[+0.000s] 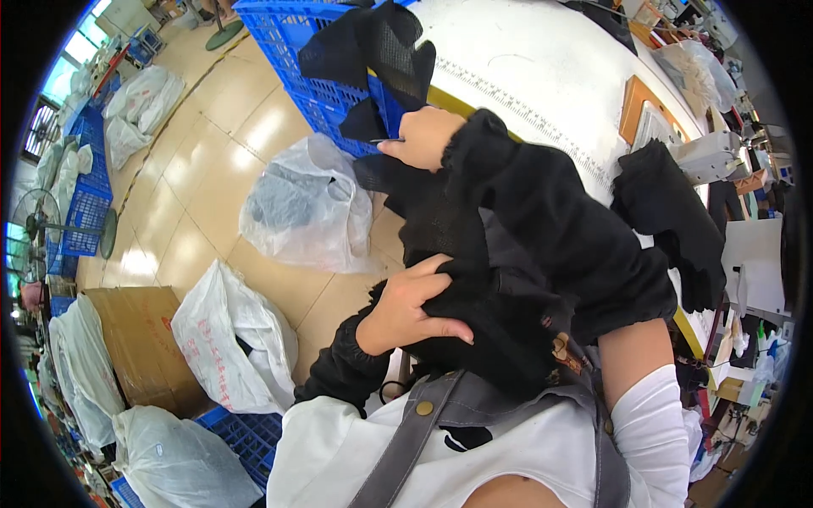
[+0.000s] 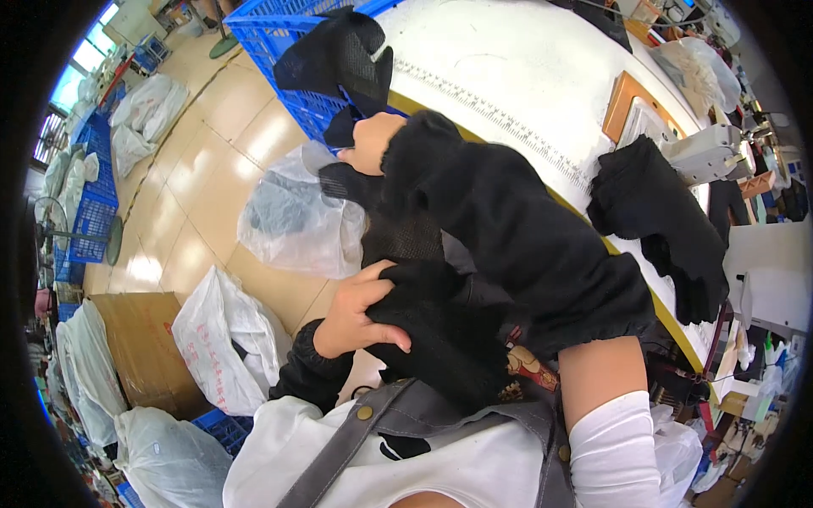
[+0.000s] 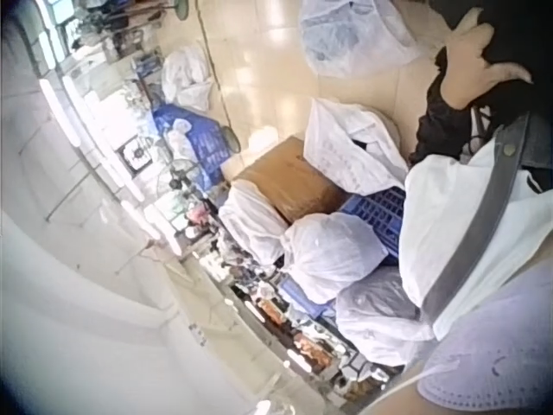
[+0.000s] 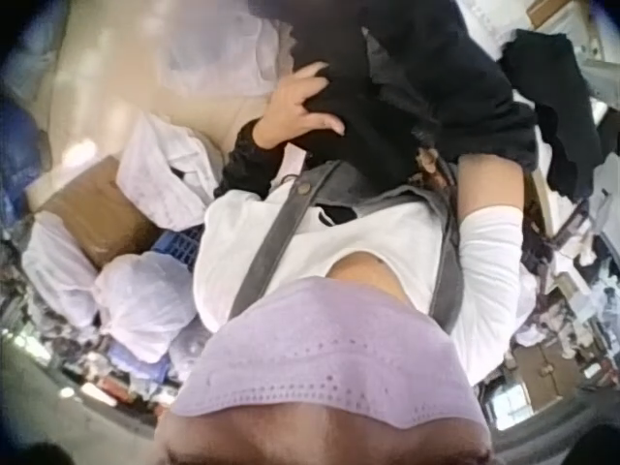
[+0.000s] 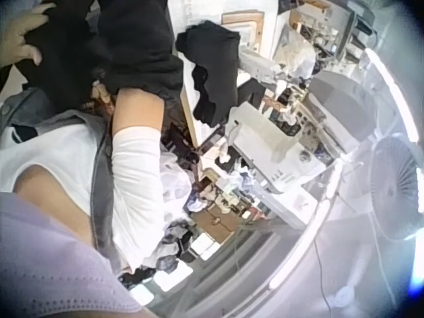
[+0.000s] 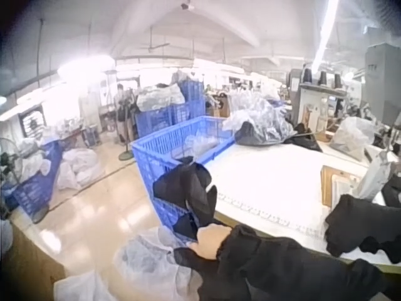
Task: Manually trim excess fabric from shoe components using small scissors.
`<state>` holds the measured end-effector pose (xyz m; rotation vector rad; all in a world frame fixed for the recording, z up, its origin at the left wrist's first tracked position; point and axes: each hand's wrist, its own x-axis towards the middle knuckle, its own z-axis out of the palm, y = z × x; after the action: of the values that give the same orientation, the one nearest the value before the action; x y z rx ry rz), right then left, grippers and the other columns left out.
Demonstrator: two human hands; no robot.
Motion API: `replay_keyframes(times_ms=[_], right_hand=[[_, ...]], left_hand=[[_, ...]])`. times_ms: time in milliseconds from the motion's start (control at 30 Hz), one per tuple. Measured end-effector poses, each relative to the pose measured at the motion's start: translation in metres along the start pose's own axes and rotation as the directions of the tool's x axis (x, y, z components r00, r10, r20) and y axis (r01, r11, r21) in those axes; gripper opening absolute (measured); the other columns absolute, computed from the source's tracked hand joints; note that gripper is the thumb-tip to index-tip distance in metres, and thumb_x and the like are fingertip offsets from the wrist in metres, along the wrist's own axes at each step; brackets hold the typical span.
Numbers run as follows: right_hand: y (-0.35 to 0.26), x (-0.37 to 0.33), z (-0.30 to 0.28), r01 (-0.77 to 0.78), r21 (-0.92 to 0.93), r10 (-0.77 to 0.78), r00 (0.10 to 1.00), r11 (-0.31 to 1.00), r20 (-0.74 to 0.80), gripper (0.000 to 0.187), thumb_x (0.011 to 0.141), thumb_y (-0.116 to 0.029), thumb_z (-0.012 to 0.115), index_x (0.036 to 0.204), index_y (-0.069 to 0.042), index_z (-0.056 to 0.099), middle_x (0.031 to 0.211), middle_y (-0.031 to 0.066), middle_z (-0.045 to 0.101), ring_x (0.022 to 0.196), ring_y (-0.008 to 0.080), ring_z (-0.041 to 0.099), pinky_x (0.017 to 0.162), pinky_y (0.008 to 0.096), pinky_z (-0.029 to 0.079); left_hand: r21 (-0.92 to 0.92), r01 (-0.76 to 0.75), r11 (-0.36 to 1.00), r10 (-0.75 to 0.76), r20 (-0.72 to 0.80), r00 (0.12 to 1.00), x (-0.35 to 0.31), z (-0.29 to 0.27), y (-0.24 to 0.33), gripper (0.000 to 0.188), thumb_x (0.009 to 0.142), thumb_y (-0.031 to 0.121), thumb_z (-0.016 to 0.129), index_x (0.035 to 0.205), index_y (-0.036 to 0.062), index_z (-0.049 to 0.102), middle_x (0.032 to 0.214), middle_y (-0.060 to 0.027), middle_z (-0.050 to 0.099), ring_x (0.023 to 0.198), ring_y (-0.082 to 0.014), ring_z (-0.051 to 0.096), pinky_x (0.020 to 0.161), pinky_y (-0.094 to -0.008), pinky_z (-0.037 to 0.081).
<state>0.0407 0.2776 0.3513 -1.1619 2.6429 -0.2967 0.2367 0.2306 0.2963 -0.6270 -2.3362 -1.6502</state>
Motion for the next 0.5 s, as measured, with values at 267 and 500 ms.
replay_keyframes(times_ms=[267, 500], right_hand=[[0.064, -0.064, -0.013, 0.094, 0.831, 0.082, 0.983, 0.548, -0.166, 0.041, 0.086, -0.038, 0.055, 0.069, -0.002, 0.063, 0.054, 0.0038, 0.058, 0.043, 0.0090, 0.052, 0.043, 0.0225, 0.040], [0.029, -0.158, -0.017, 0.518, 0.552, -0.495, 0.844, 0.653, -0.205, 0.007, 0.071, -0.004, 0.065, 0.068, -0.001, 0.060, 0.059, 0.0107, 0.056, 0.053, 0.0243, 0.056, 0.050, 0.0299, 0.042]], left_hand=[[-0.326, 0.137, 0.935, -0.190, -0.137, 0.972, -0.019, -0.049, -0.009, 0.061, 0.066, 0.055, 0.068, 0.084, -0.0025, 0.061, 0.122, -0.0172, 0.049, 0.108, -0.0276, 0.047, 0.092, -0.0379, 0.035], [-0.376, 0.013, 0.926, -0.068, -0.133, 0.989, 0.008, -0.042, 0.002, 0.064, 0.072, 0.058, 0.063, 0.093, -0.0030, 0.061, 0.126, -0.0183, 0.045, 0.117, -0.0310, 0.043, 0.094, -0.0388, 0.035]])
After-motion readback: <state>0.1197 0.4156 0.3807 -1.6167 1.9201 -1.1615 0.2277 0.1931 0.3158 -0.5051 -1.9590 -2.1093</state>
